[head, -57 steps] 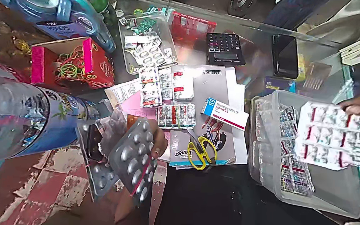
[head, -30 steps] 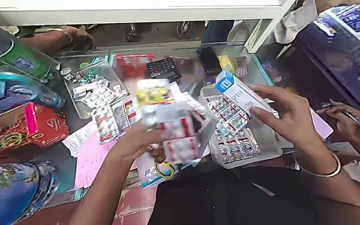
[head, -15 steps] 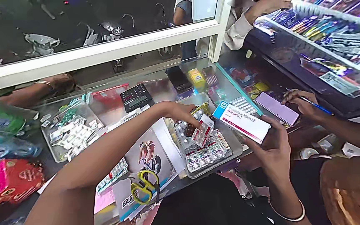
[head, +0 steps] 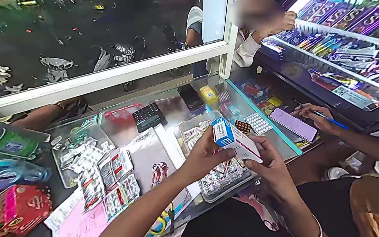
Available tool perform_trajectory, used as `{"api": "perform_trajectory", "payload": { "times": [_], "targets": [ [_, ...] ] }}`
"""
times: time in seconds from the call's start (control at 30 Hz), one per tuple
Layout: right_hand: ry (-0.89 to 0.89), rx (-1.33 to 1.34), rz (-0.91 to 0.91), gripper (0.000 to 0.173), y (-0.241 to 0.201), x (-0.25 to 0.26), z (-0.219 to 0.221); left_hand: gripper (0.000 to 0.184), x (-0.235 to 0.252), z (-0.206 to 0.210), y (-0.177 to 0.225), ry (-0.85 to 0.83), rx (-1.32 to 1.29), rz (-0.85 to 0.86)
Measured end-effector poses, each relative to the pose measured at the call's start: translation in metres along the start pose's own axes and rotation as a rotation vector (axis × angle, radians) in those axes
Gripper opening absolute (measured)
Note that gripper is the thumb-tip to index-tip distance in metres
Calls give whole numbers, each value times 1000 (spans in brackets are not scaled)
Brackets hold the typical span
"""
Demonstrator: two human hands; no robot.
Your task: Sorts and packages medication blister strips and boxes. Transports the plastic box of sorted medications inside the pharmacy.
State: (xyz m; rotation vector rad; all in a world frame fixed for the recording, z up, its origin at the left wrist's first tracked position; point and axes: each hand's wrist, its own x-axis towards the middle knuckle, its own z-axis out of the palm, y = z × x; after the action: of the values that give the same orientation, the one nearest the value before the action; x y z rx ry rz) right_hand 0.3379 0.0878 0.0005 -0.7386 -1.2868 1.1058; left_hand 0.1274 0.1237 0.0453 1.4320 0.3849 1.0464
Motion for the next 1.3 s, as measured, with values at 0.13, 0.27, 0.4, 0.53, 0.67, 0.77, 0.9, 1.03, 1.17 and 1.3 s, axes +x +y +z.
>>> {"api": "perform_trajectory", "payload": {
  "times": [0.13,0.27,0.4,0.53,0.67,0.77,0.9,1.03,1.17,1.3],
  "targets": [
    [-94,-367,-140,47,-7,15,-3,51,-4,-1,3,177,399,236],
    [-82,-342,-244,36,-39,31,9,53,-13,-9,4,293,1165,428],
    [-160,-575,-374,37,-43,34,26,46,-22,-10,-1,345,1504,505],
    [-177,-690,-392,41,-45,32,34,44,-29,-13,-1,338,1692,548],
    [-186,-797,-422,37,-39,27,39,43,-40,-11,-1,315,1828,515],
    [-199,-678,-399,34,-34,28,38,44,-44,-12,1,314,1865,491],
    [-282,-274,-66,34,-37,38,27,48,-49,-20,10,260,1721,457],
    [-333,-399,-201,50,-31,44,33,48,-48,-29,11,228,1627,434],
    [-223,-860,-610,18,-26,44,41,52,-47,-36,8,250,1544,418],
    [-308,-891,-567,24,-26,48,37,50,-47,-37,5,245,1413,441]
  ]
}}
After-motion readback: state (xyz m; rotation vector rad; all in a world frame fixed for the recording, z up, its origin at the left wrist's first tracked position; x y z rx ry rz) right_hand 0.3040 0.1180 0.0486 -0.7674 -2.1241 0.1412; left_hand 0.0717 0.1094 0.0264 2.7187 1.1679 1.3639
